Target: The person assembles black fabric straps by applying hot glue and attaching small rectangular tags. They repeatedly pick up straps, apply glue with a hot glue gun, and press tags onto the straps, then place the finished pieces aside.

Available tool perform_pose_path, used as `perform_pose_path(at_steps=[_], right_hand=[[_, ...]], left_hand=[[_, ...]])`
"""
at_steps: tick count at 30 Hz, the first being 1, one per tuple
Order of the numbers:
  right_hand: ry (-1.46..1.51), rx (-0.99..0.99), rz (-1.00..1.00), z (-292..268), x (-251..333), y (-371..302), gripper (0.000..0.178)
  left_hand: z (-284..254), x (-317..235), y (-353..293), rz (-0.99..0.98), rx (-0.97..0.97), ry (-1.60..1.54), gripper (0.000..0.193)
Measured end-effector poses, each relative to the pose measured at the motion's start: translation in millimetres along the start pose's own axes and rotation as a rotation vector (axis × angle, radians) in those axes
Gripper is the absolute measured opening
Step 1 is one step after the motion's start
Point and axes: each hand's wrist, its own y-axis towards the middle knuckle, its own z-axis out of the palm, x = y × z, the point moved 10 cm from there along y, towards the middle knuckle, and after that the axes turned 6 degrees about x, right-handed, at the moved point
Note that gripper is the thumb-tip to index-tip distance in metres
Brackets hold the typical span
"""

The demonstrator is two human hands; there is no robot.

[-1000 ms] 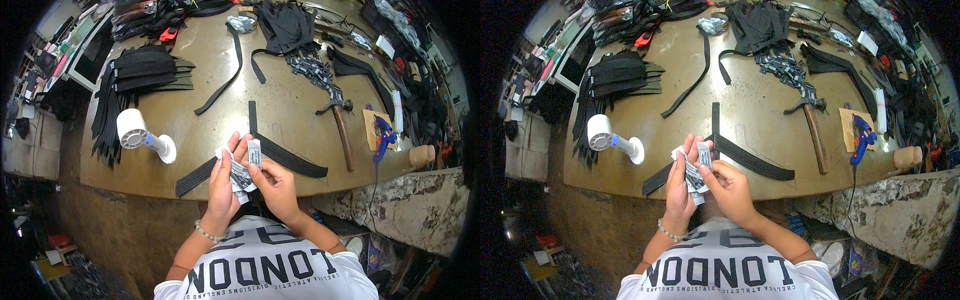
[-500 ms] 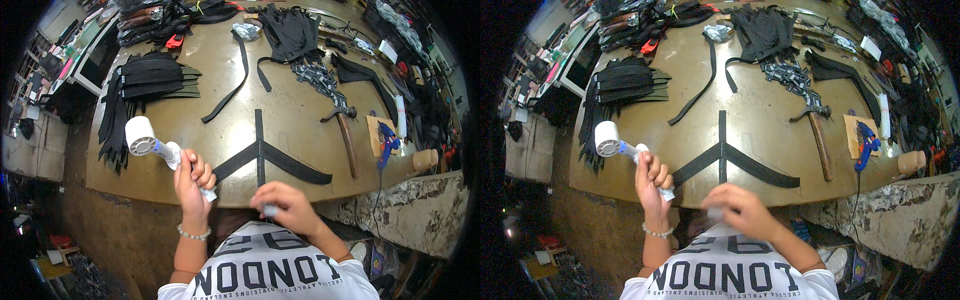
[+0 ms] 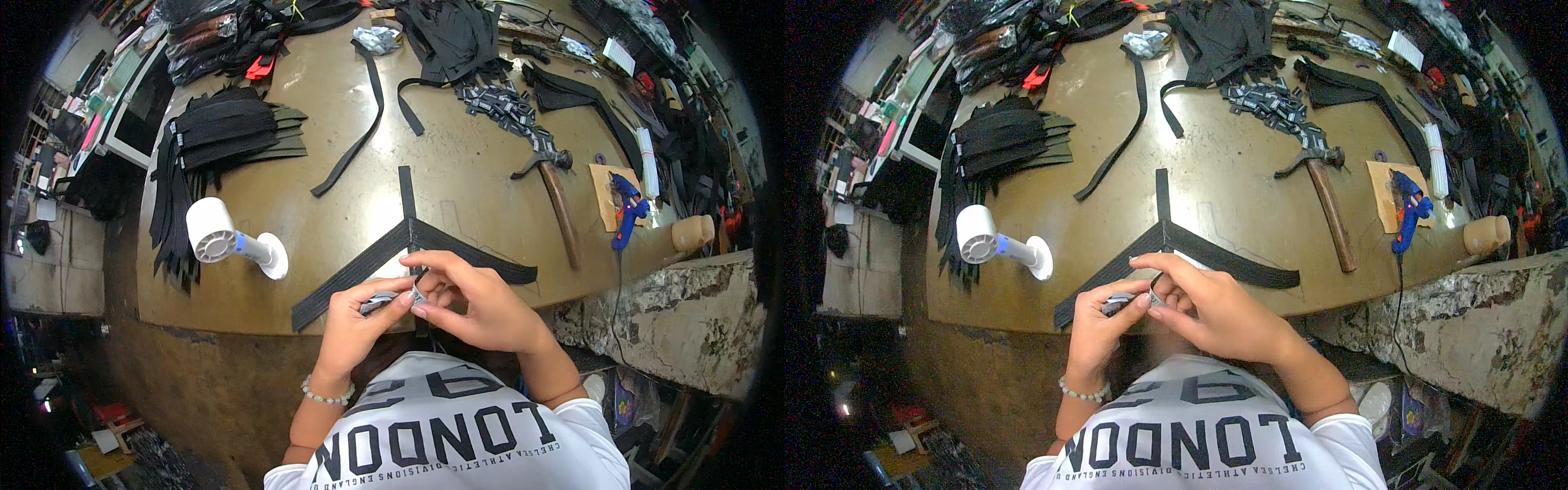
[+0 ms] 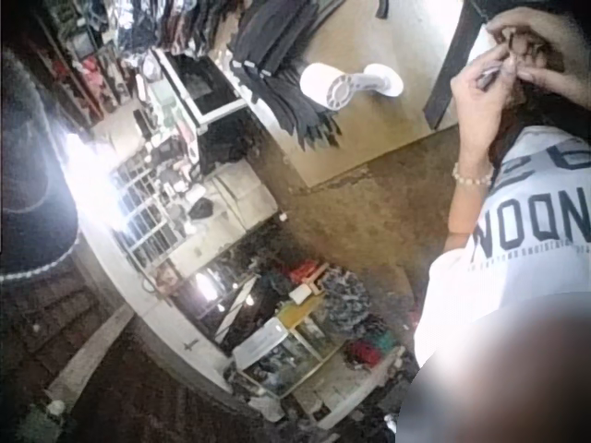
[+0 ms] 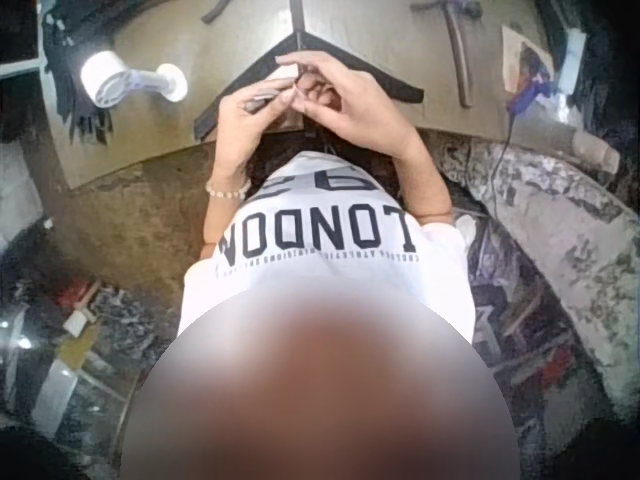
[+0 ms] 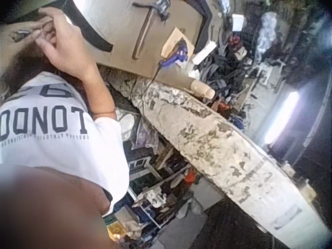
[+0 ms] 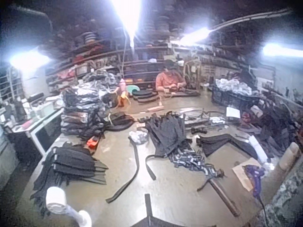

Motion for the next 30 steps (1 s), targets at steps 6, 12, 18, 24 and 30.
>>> perform_pose_path(at_steps=[6, 12, 18, 24, 30], right_hand=[[-0.115, -0.003, -0.072, -2.1, 5.3, -1.6, 0.055], [0.01, -0.009, 0.019, -3.3, -7.0, -4.6, 0.054], [0.094, -0.136, 0.031, -11.3, -13.7, -6.7, 0.052], [0.061, -0.053, -0.027, 1.1, -10.0, -7.7, 0.048], [-0.03, -0.127, -0.021, -3.1, -7.0, -13.0, 0.043]], left_hand=[[5.4, -1.8, 4.8, 0.082, 0.008, -0.159, 0.022], [5.6, -15.5, 7.0, 0.234, -0.015, 0.03, 0.018], [0.7, -5.7, 3.6, 0.129, -0.098, -0.027, 0.017], [12.2, -15.6, 6.3, 0.258, 0.004, -0.049, 0.017], [5.5, -17.1, 3.4, 0.287, -0.074, 0.106, 0.015]])
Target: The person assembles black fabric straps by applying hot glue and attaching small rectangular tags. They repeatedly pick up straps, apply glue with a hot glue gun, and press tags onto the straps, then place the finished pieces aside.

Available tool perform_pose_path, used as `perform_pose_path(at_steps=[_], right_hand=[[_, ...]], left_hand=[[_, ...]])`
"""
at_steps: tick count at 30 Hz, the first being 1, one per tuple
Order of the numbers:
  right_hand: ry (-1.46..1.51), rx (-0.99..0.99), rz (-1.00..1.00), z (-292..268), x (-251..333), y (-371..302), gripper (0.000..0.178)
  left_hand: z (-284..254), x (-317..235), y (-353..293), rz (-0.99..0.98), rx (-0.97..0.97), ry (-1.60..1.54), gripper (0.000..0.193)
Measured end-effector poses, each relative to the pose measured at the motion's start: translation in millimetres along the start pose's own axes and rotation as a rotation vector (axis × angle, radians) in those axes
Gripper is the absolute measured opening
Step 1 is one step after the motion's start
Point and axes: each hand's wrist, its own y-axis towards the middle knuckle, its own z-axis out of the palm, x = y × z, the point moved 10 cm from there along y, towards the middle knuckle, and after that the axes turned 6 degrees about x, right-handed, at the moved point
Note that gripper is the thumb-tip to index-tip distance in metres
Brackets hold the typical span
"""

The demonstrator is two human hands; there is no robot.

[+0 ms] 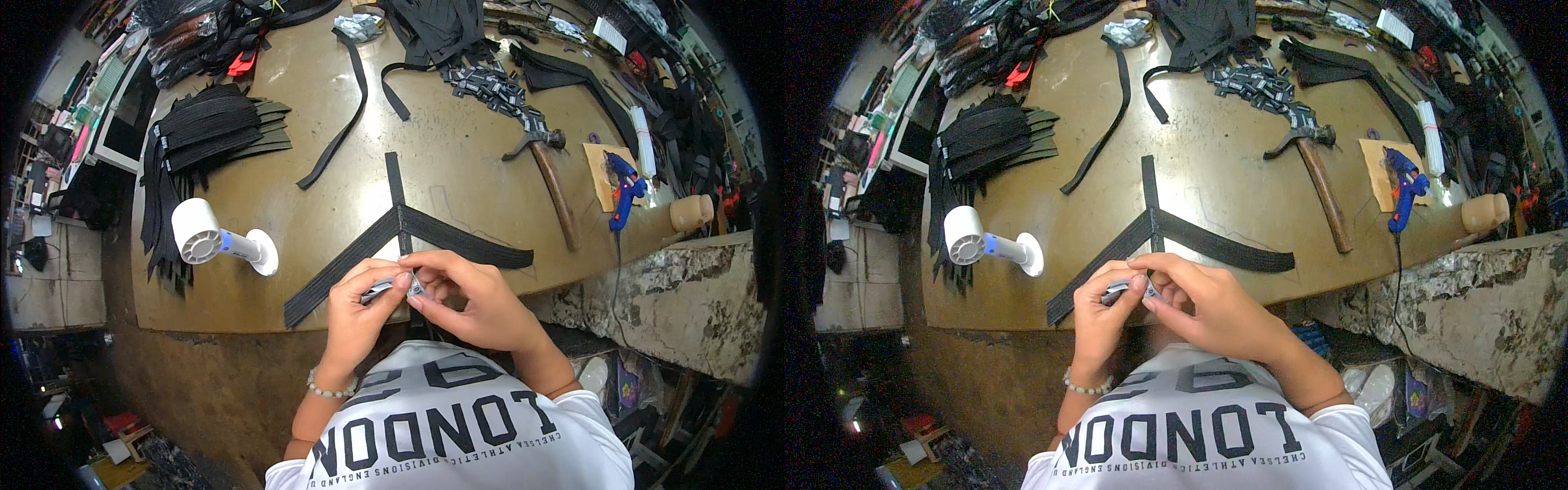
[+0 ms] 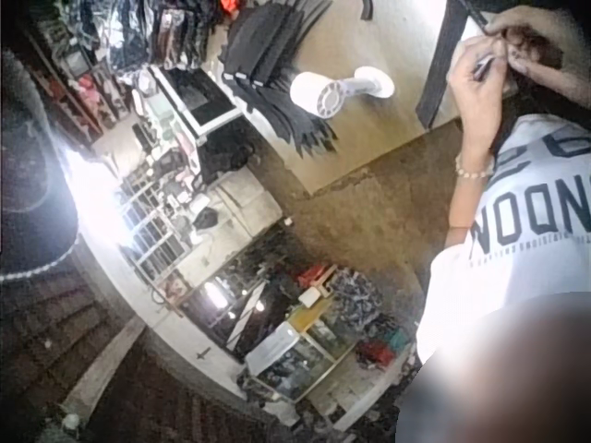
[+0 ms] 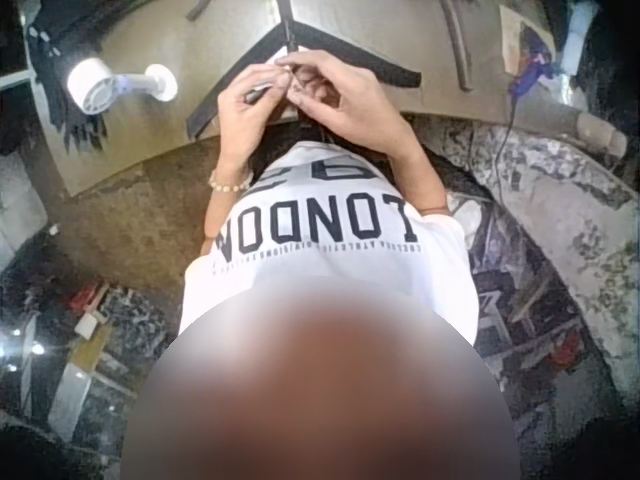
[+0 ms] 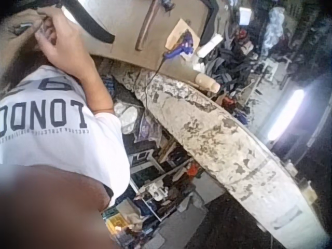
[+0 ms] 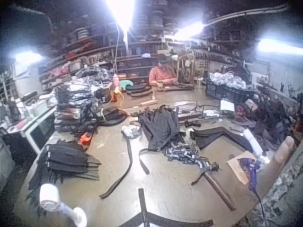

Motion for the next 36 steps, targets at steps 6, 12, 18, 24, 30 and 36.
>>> perform_pose_path(at_steps=[6, 12, 18, 24, 30, 36], right_hand=[[0.022, 0.048, -0.006, 3.7, 1.7, -1.3, 0.044], [0.065, -0.087, 0.05, -10.0, -8.3, -3.4, 0.041], [0.329, -0.183, 0.062, -5.6, -27.7, -4.9, 0.029], [0.54, -0.157, 0.246, 5.7, -51.4, -9.8, 0.021], [0.471, -0.131, 0.25, 2.9, -52.9, -7.5, 0.018], [0.468, -0.123, 0.27, -1.0, -52.9, -2.3, 0.017]], left_hand=[[5.5, 0.4, 1.1, 0.009, 0.105, 0.016, 0.014], [-2.9, 5.4, -4.6, 0.004, -0.041, -0.034, 0.012], [-9.7, 3.7, -7.8, 0.023, -0.135, -0.035, 0.012], [-9.7, -9.2, -6.5, 0.106, -0.13, 0.077, 0.013], [-8.0, -3.0, -1.9, -0.019, -0.048, 0.078, 0.016], [-11.1, 13.2, -1.0, -0.141, -0.073, -0.018, 0.014]])
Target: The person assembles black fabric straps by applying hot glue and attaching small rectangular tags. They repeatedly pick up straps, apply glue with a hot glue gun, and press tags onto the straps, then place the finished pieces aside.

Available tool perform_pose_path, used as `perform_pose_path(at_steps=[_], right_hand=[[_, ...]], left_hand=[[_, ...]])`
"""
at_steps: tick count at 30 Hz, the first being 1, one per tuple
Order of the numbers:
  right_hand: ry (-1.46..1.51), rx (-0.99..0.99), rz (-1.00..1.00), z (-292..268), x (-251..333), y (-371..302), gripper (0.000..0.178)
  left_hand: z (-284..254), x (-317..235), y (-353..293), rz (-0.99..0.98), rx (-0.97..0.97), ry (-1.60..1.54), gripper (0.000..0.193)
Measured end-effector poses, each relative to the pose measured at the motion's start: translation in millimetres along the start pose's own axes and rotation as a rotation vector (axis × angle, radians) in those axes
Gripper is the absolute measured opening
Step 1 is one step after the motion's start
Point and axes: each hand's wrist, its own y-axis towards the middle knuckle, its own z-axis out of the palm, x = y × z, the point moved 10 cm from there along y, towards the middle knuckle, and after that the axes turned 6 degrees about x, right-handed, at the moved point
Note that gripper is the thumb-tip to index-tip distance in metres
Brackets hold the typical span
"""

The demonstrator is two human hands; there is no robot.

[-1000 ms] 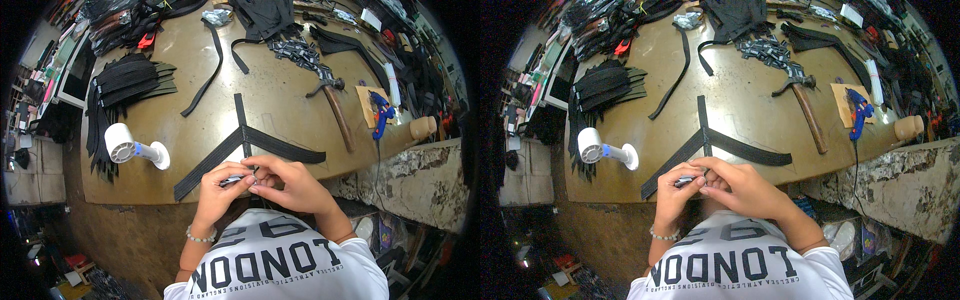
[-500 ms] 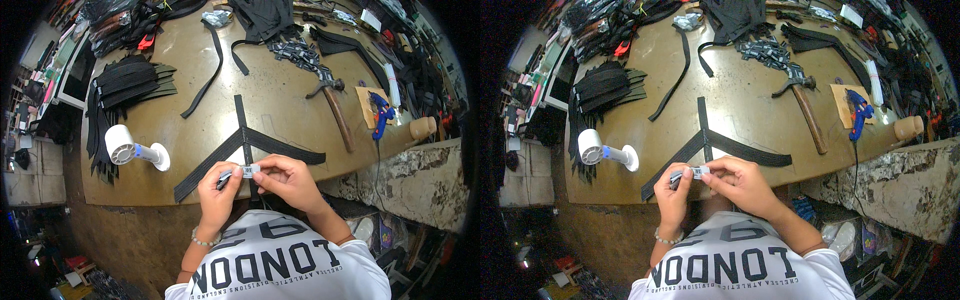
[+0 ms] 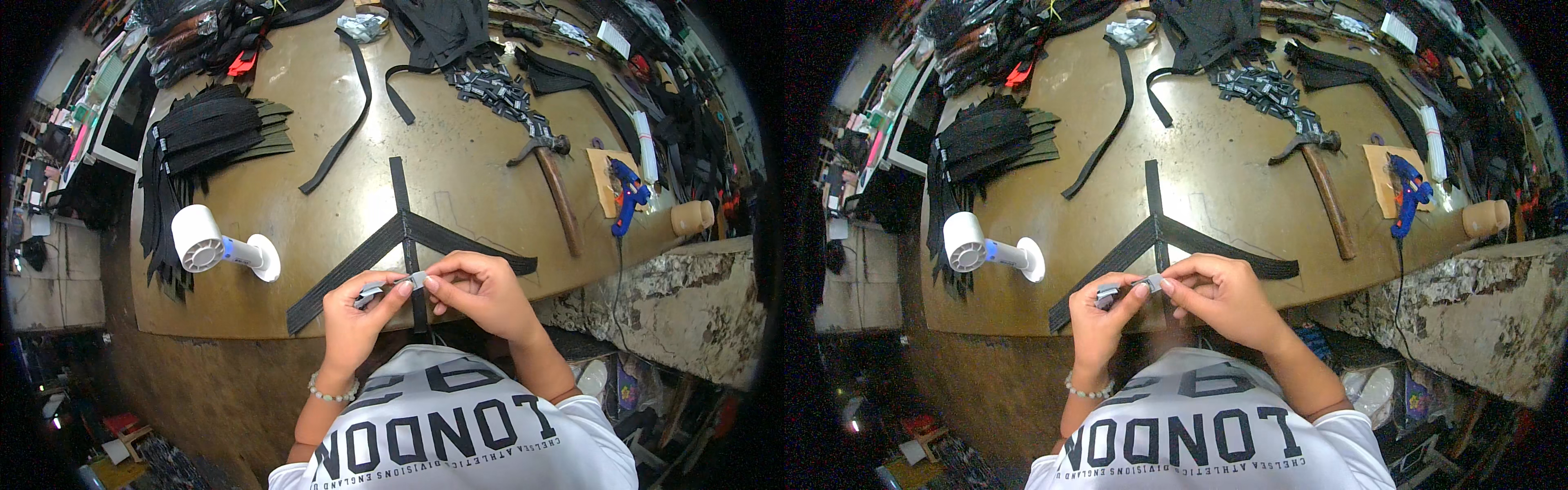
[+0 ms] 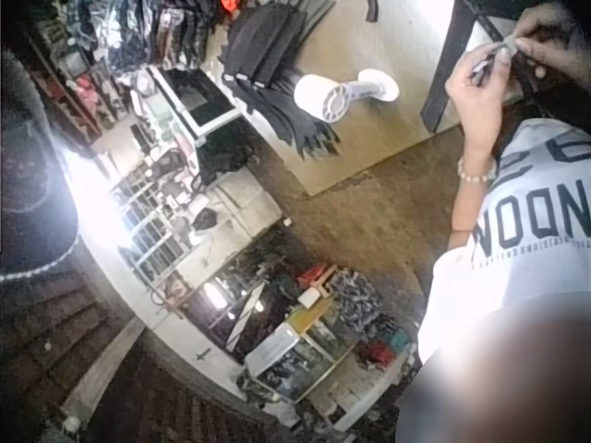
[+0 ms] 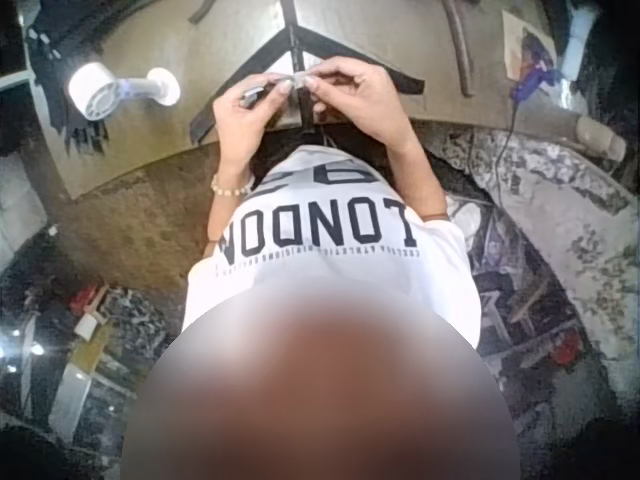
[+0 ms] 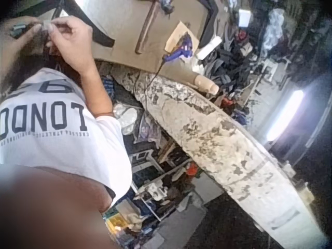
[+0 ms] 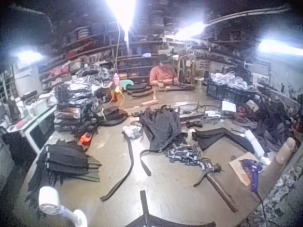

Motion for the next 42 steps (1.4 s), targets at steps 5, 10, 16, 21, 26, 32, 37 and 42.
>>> perform_pose_path(at_steps=[5, 10, 16, 21, 26, 32, 37, 42], right_hand=[[-0.513, 0.009, -0.078, -5.6, 30.2, 25.3, 0.017], [-0.724, -0.064, -0.183, -11.1, 37.3, 63.9, 0.016], [-0.72, -0.143, 0.004, -25.5, 4.6, 77.6, 0.015], [-0.734, -0.154, -0.003, -26.3, 2.0, 78.1, 0.014], [-0.772, -0.163, 0.023, -26.7, 0.6, 84.5, 0.015], [-0.668, -0.189, -0.077, -28.2, 27.4, 58.7, 0.021], [-0.879, -0.103, 0.17, -19.8, -4.5, 23.9, 0.02], [-0.976, -0.114, 0.08, -5.1, -8.0, 21.9, 0.031]], left_hand=[[-11.1, -3.3, 12.7, 0.032, -0.088, 0.147, 0.014], [-9.3, -24.3, 39.7, 0.275, -0.179, 0.548, 0.017], [-12.9, -8.1, 50.3, 0.185, -0.184, 0.568, 0.018], [-15.1, -3.9, 52.4, 0.174, -0.174, 0.469, 0.018], [-14.4, -3.7, 53.0, 0.201, -0.182, 0.482, 0.018], [-10.6, -10.5, 50.1, 0.256, -0.203, 0.564, 0.018], [-9.6, -10.2, 46.5, 0.208, -0.226, 0.614, 0.016], [-7.7, -8.7, 45.1, 0.192, -0.218, 0.643, 0.013]])
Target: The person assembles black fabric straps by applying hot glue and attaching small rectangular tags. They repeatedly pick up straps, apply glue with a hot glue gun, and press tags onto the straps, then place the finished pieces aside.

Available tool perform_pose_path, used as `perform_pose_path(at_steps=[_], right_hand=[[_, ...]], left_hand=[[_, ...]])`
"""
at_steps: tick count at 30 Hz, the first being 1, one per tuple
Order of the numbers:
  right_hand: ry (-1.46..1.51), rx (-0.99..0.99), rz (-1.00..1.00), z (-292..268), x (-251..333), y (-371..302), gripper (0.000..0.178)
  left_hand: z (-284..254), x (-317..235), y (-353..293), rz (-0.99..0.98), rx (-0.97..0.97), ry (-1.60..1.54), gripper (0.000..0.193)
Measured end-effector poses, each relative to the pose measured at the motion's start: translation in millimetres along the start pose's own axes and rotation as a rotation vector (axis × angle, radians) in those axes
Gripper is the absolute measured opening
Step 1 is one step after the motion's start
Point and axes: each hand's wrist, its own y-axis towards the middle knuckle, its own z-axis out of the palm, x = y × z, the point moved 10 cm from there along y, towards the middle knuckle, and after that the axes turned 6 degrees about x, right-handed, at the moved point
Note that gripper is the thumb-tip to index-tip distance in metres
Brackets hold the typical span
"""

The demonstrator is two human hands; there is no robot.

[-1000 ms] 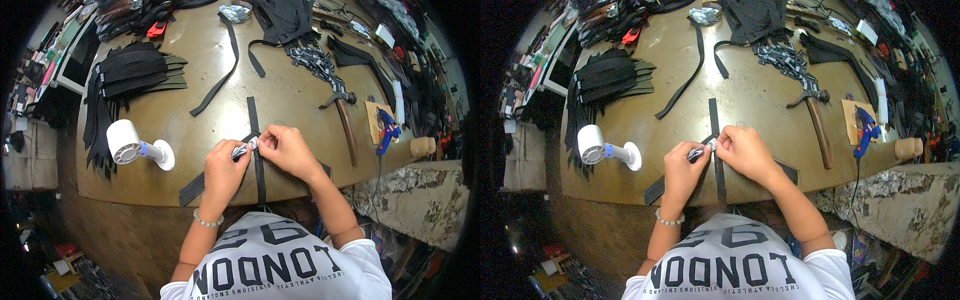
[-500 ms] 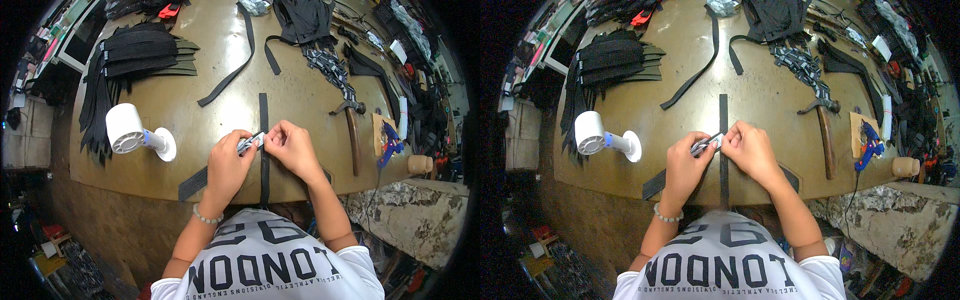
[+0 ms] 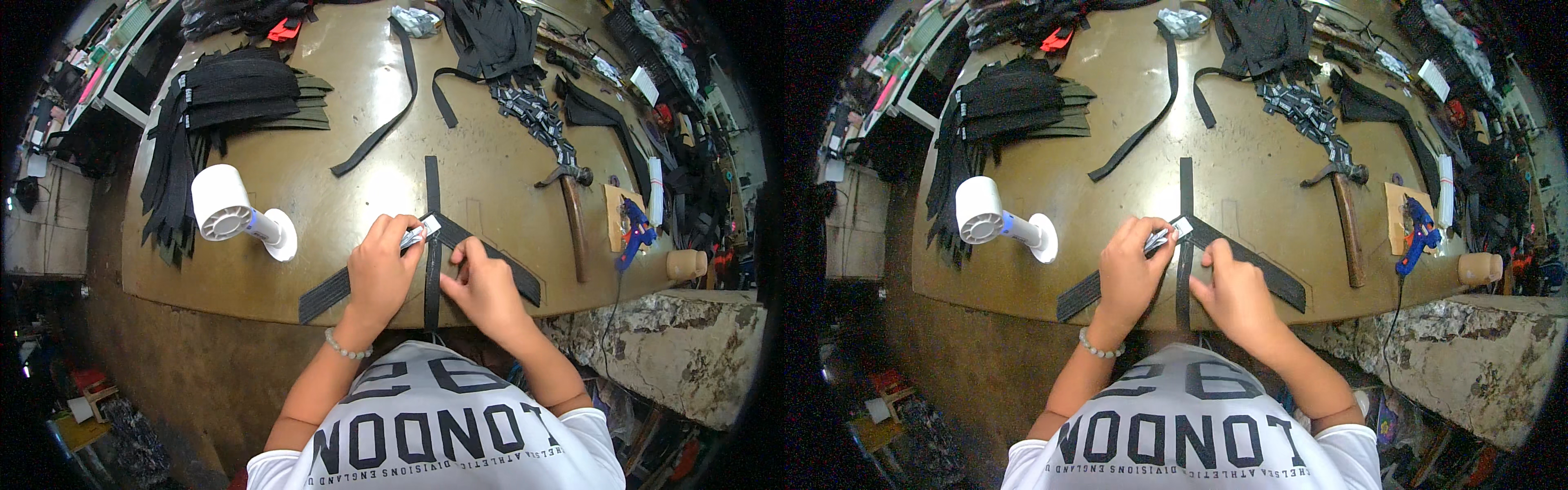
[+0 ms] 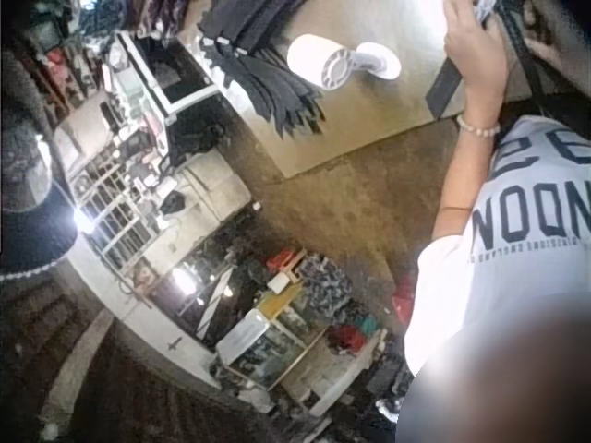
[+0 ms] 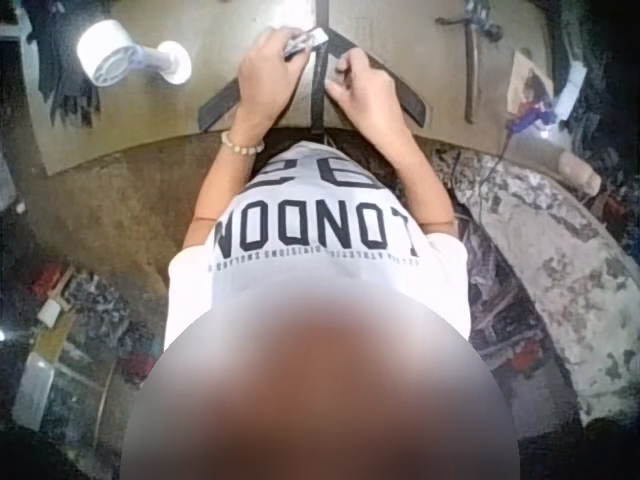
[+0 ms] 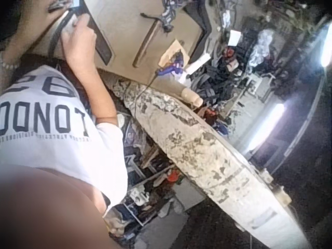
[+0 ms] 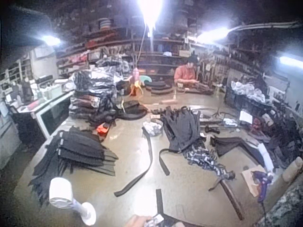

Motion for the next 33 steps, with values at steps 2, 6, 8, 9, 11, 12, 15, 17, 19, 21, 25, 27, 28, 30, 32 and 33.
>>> perform_pose_path(at_steps=[2, 6, 8, 9, 11, 12, 15, 17, 19, 21, 25, 27, 28, 30, 32, 33], right_hand=[[-0.038, -0.065, -0.229, -10.6, 29.2, -0.1, 0.038], [-0.016, -0.137, -0.515, -37.8, 59.5, 16.5, 0.03], [0.091, -0.058, -0.426, -38.9, 43.6, 46.8, 0.021], [0.213, -0.004, -0.457, -37.6, 39.3, 57.1, 0.015], [0.449, 0.15, -0.358, -25.0, 17.6, 77.9, 0.006], [0.437, 0.162, -0.387, -24.0, 14.6, 82.3, 0.007], [0.431, 0.169, -0.414, -20.1, 7.9, 88.1, 0.007], [0.35, 0.145, -0.369, -18.3, 4.8, 90.9, 0.008], [0.313, 0.097, -0.41, -21.6, 11.5, 90.5, 0.01], [0.291, 0.05, -0.372, -24.3, 9.3, 92.2, 0.016], [0.254, 0.049, -0.41, -27.1, 9.7, 93.8, 0.016], [0.192, 0.186, -0.221, -15.7, -5.2, 107.1, 0.016], [0.203, 0.234, -0.204, -14.1, -3.7, 113.8, 0.016], [0.205, 0.157, -0.166, -28.4, 0.9, 130.2, 0.016], [0.104, -0.043, -0.209, -56.9, 12.7, 140.7, 0.023], [-0.039, -0.363, -0.363, -88.3, 29.1, 127.8, 0.027]], left_hand=[[-3.6, -4.4, -0.8, 0.052, -0.039, -0.002, 0.013], [-1.8, -1.8, -3.4, 0.046, -0.036, 0.007, 0.014], [-0.4, -1.0, -4.0, 0.048, -0.029, 0.021, 0.014], [0.8, 1.0, -4.0, 0.034, -0.019, 0.026, 0.014], [-0.5, -0.3, -4.1, 0.063, -0.035, 0.016, 0.014], [-0.4, 0.4, -4.2, 0.064, -0.033, 0.007, 0.014], [3.4, 2.0, -3.9, 0.062, 0.014, 0.067, 0.021], [3.9, 2.6, -4.2, 0.056, 0.023, 0.083, 0.02], [4.3, 1.5, -3.6, 0.054, 0.023, 0.094, 0.02], [4.0, -1.7, -3.0, 0.061, 0.005, 0.103, 0.02], [7.1, -7.4, -0.1, 0.062, 0.003, 0.214, 0.024], [9.6, -10.4, 0.1, 0.071, 0.021, 0.283, 0.028], [11.3, -12.1, -0.2, 0.082, 0.037, 0.305, 0.029], [15.3, -14.9, -1.3, 0.095, 0.074, 0.357, 0.031], [16.9, -21.3, -2.7, 0.133, 0.074, 0.428, 0.032], [18.4, -24.0, -3.2, 0.148, 0.082, 0.465, 0.032]])
